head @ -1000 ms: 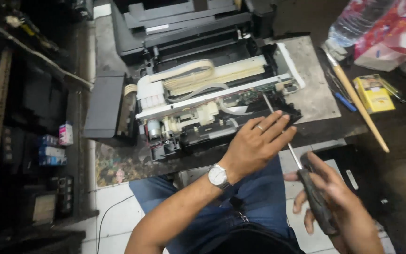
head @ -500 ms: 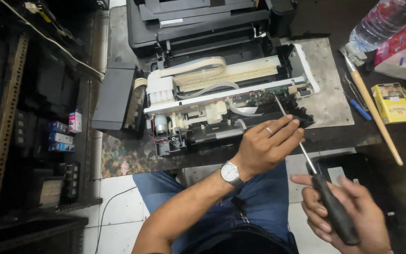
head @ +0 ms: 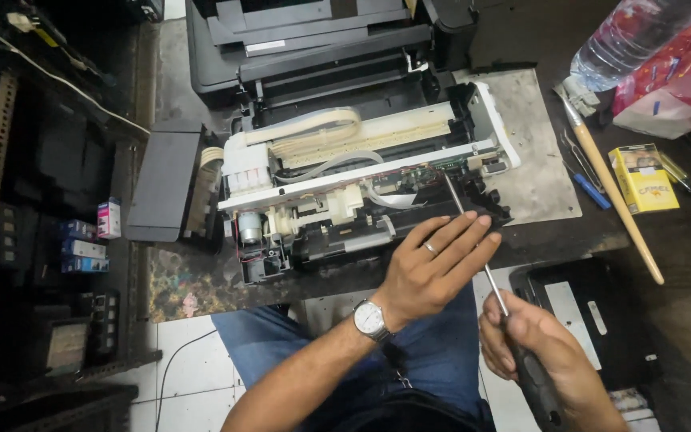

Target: The person disassembles a printer using a screwdriver, removes a circuit board, and cleans it with a brush. The person then places the cleaned circuit board back into the printer.

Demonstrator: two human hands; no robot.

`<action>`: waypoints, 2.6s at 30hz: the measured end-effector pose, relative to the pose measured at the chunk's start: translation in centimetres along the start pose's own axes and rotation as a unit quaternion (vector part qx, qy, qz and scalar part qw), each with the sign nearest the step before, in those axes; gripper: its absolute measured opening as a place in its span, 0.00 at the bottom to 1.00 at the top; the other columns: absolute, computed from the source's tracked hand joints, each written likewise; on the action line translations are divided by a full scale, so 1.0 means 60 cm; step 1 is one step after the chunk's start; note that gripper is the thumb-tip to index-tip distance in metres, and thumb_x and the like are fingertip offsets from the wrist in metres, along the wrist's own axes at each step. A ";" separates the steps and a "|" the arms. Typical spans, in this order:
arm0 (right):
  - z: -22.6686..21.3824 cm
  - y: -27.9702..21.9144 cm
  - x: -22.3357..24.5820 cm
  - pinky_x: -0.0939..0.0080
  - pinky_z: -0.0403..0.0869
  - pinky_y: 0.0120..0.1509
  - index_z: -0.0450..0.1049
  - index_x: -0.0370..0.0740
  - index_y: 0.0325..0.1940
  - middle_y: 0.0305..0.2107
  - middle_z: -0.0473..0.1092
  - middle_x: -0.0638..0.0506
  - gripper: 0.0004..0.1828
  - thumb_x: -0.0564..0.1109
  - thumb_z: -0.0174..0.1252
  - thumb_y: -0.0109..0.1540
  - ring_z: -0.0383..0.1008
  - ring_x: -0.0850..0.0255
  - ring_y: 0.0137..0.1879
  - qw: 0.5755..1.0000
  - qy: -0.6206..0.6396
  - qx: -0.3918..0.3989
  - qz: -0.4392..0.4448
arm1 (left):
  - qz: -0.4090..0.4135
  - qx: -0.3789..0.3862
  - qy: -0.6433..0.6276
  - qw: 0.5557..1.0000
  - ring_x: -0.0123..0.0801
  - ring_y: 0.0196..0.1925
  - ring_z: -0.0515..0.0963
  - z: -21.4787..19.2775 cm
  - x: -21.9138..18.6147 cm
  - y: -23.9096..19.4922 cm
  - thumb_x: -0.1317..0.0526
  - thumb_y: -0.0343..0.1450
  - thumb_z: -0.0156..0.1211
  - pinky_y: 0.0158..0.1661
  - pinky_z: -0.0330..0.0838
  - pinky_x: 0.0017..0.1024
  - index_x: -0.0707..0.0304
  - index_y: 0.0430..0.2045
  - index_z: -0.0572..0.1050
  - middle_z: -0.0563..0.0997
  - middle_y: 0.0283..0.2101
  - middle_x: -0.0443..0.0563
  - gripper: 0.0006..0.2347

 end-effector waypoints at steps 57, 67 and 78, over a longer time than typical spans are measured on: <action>-0.062 -0.009 0.056 0.65 0.58 0.20 0.73 0.27 0.37 0.09 0.62 0.46 0.09 0.39 0.57 0.64 0.59 0.61 0.12 0.973 -0.039 -0.156 -0.168 | -0.147 0.043 -0.113 0.982 0.51 0.50 0.85 -0.028 0.017 0.040 0.70 0.75 0.56 0.47 0.84 0.37 0.71 0.53 0.70 0.79 0.56 0.67 0.12; -0.093 -0.011 0.079 0.68 0.58 0.24 0.74 0.32 0.42 0.12 0.61 0.51 0.09 0.42 0.56 0.66 0.57 0.65 0.15 0.951 -0.040 -0.243 -0.188 | -0.058 0.292 -0.114 0.948 0.51 0.38 0.82 0.097 0.166 0.183 0.76 0.67 0.55 0.33 0.77 0.44 0.68 0.56 0.72 0.79 0.48 0.57 0.21; -0.119 -0.007 0.090 0.68 0.61 0.25 0.74 0.32 0.40 0.11 0.61 0.51 0.08 0.42 0.57 0.66 0.58 0.66 0.15 0.951 -0.038 -0.242 -0.191 | 0.042 0.356 -0.135 0.924 0.43 0.39 0.84 0.215 0.185 0.214 0.68 0.71 0.60 0.35 0.80 0.43 0.60 0.31 0.86 0.87 0.34 0.48 0.07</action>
Point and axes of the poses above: each hand's wrist, its own y-axis towards the middle knuckle, its own z-axis out of the palm, x = y × z, the point moved 5 cm from there along y, towards the middle knuckle
